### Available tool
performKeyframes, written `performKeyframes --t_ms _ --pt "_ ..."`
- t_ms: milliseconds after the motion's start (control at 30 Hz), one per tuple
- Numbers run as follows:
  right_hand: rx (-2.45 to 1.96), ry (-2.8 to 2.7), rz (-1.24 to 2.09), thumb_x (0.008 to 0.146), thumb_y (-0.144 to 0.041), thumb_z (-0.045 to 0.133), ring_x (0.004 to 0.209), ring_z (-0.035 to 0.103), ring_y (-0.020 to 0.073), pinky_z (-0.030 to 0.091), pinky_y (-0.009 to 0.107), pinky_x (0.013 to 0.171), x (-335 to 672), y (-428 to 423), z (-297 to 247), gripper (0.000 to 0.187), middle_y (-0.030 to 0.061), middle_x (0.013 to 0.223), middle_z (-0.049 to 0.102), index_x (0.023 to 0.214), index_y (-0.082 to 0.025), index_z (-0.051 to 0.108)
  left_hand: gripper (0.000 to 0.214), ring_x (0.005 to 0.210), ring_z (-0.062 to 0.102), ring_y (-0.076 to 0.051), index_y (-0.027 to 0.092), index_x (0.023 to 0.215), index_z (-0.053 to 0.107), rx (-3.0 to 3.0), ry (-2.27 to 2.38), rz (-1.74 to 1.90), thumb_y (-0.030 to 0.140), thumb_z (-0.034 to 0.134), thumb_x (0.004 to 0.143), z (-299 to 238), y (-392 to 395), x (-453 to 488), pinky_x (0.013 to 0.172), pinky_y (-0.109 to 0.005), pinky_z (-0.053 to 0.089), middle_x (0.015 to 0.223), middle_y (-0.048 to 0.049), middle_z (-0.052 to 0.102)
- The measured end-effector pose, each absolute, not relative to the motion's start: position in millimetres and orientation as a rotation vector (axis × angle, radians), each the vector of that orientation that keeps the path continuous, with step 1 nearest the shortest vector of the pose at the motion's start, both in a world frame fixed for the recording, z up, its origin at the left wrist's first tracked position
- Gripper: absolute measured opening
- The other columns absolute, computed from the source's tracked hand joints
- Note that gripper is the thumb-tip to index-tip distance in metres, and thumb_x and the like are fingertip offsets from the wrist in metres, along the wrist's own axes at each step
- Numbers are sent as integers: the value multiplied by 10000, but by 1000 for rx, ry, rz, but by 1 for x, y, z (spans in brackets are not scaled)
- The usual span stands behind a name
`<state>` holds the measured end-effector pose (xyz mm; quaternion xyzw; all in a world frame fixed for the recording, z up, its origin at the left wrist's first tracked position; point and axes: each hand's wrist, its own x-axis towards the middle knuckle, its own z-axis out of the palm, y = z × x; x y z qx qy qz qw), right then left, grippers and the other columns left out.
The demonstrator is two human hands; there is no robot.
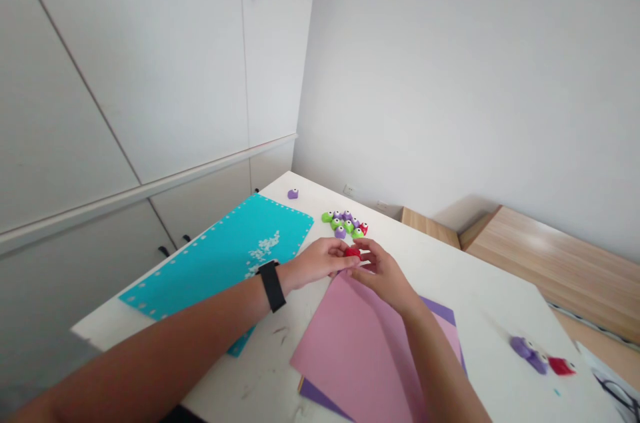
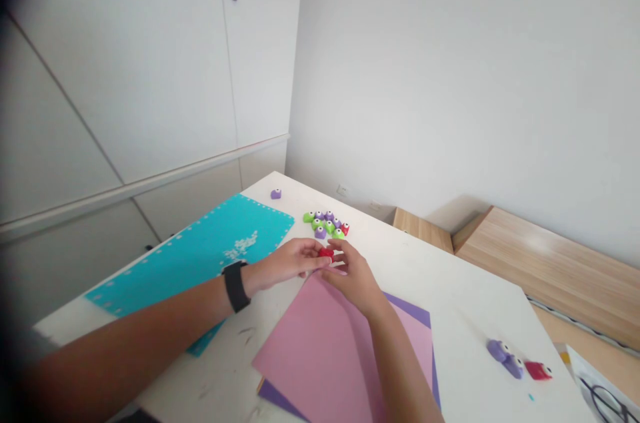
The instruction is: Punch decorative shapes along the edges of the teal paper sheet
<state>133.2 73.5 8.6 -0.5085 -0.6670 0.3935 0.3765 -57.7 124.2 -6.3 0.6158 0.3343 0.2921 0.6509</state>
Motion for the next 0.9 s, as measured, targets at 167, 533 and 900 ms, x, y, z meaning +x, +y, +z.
performKeyframes --t_ms 167,533,900 --pt "-1444 -1757 984 855 -439 643 777 613 181 482 325 731 149 76 5 262 37 871 684 934 -192 682 479 757 611 -165 150 973 702 1348 793 622 571 718 746 -3 132 -63 627 -256 463 877 -59 675" --pt "-1518 -1774 890 870 -485 577 602 419 131 321 253 545 152 74 8 340 -31 626 472 681 -203 563 427 777 622 -149 182 975 738 1314 770 536 537 743 739 3 139 -69 727 -287 474 969 -65 707" --pt "-1496 -1769 863 881 -485 556 587 423 140 307 263 542 151 72 16 337 -23 620 495 699 -205 601 401 786 619 -152 185 1001 716 1392 741 539 526 711 789 11 141 -75 744 -299 493 1015 -71 696"
